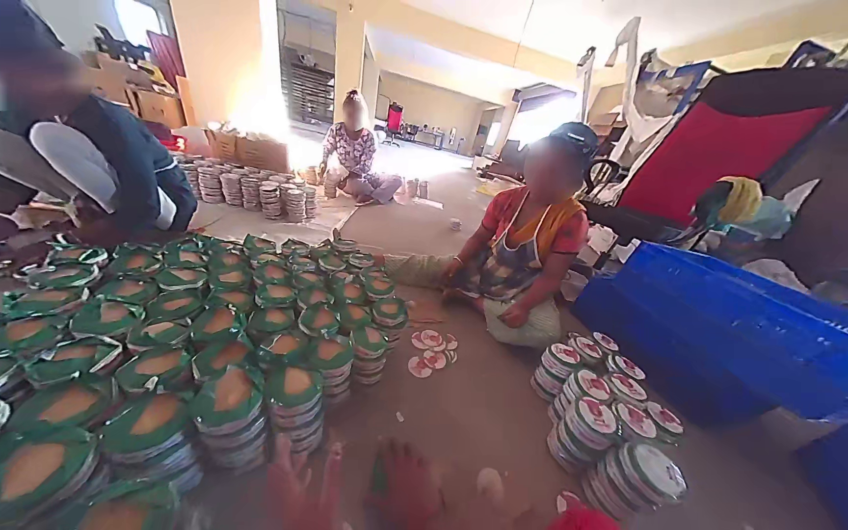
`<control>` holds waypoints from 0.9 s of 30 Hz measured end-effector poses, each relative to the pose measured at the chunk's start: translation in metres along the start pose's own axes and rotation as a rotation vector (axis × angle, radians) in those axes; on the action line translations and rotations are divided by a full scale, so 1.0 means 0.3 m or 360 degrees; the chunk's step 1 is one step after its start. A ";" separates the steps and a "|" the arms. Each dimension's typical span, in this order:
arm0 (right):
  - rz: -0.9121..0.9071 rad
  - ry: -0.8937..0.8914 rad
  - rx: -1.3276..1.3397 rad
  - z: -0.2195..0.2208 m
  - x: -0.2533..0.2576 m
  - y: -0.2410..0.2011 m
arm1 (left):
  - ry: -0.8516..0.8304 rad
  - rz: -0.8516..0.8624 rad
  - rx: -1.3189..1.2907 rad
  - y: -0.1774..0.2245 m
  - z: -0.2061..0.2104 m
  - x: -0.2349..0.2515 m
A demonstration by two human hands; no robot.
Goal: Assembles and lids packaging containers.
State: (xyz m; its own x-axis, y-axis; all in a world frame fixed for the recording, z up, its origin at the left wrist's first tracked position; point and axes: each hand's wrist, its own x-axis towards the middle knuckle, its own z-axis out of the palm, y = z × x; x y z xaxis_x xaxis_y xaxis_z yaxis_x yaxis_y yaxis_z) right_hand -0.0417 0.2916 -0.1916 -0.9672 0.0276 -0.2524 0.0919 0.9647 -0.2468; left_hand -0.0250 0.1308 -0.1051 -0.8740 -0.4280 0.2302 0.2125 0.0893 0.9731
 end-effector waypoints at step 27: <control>0.0276 0.0363 0.0243 -0.179 0.079 0.396 | -0.0459 0.0104 -0.0074 0.176 0.149 -0.121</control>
State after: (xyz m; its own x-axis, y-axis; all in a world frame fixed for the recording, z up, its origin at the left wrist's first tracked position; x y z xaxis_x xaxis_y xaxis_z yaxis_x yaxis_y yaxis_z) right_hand -0.0662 0.4208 -0.1767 -0.9605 0.2629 -0.0909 0.2779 0.8905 -0.3604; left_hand -0.0016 0.1911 -0.0615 -0.9444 -0.1491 0.2931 0.2865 0.0644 0.9559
